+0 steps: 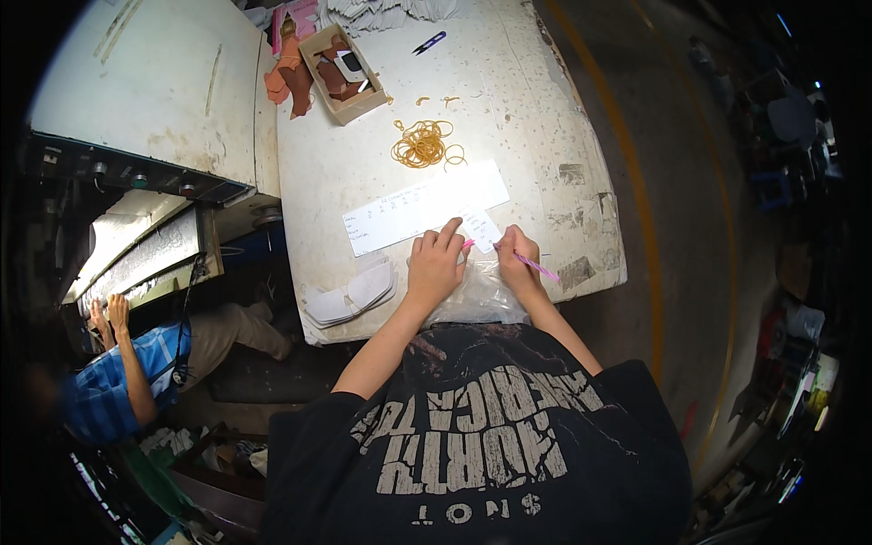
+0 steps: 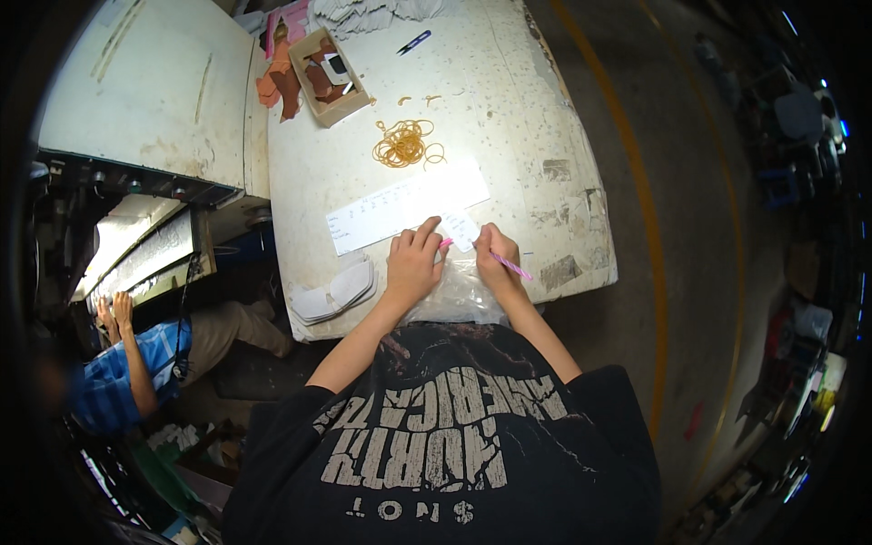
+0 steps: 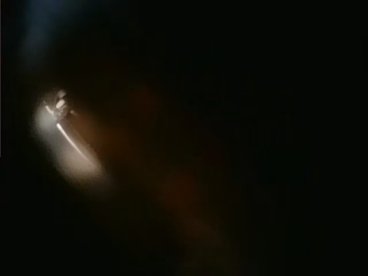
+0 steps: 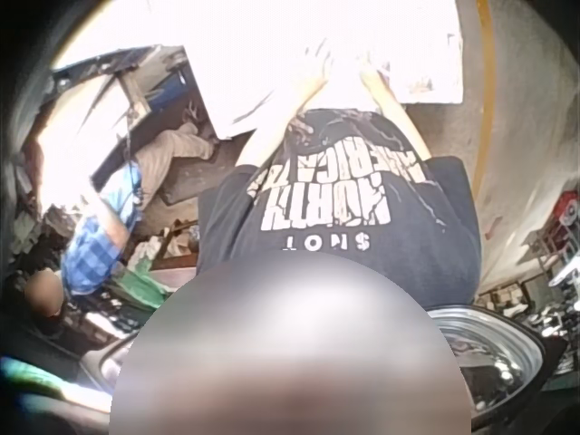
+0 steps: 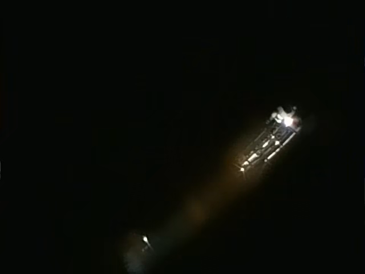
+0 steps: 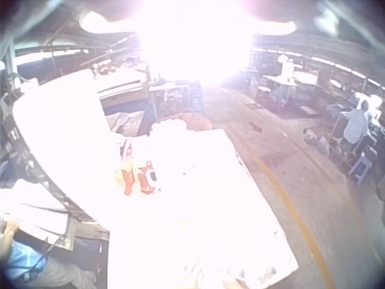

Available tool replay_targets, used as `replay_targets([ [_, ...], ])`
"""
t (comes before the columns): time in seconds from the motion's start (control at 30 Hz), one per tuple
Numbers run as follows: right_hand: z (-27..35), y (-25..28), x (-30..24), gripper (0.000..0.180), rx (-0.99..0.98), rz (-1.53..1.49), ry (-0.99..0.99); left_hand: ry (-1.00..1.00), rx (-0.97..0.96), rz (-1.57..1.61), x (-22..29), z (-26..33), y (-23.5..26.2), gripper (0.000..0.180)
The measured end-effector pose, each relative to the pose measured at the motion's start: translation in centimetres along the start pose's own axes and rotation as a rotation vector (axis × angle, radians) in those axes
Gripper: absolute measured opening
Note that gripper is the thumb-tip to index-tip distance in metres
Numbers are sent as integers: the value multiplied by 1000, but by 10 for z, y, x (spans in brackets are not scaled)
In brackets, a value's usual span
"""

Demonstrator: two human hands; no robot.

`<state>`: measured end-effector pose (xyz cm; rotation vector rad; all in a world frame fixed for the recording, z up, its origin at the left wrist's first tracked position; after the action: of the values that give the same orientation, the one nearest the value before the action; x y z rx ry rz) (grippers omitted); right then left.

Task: The person walks through a factory floor, picks up a plastic bag, places it on a table, and writes on a label attached to the bag using a pink pen. The person then moves the bag and continues writing on another label.

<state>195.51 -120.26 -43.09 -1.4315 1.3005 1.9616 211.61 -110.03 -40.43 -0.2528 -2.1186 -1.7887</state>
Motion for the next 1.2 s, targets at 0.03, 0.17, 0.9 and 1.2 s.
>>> replay_targets([
  [0.03,0,1,0,37,4,-29,-21,-5,1,-7,0,0,0,23],
  [0.17,-1,8,-1,37,54,11,38,-2,10,-7,0,0,0,22],
  [0.9,-3,2,-2,33,-1,114,56,-3,4,17,-1,0,-1,22],
  [1.2,-3,3,-2,36,-17,114,13,4,-8,14,-2,1,-1,23],
])
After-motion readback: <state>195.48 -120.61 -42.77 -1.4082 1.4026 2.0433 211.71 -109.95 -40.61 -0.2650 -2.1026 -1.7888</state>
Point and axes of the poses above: each hand's wrist, its own z-axis away from the middle knuckle, its own y-axis out of the back of the hand, x = y × z, the point moved 2 cm from there along -z, towards the middle knuckle, and after that the axes turned 8 degrees about -x, right-handed, at the moved point
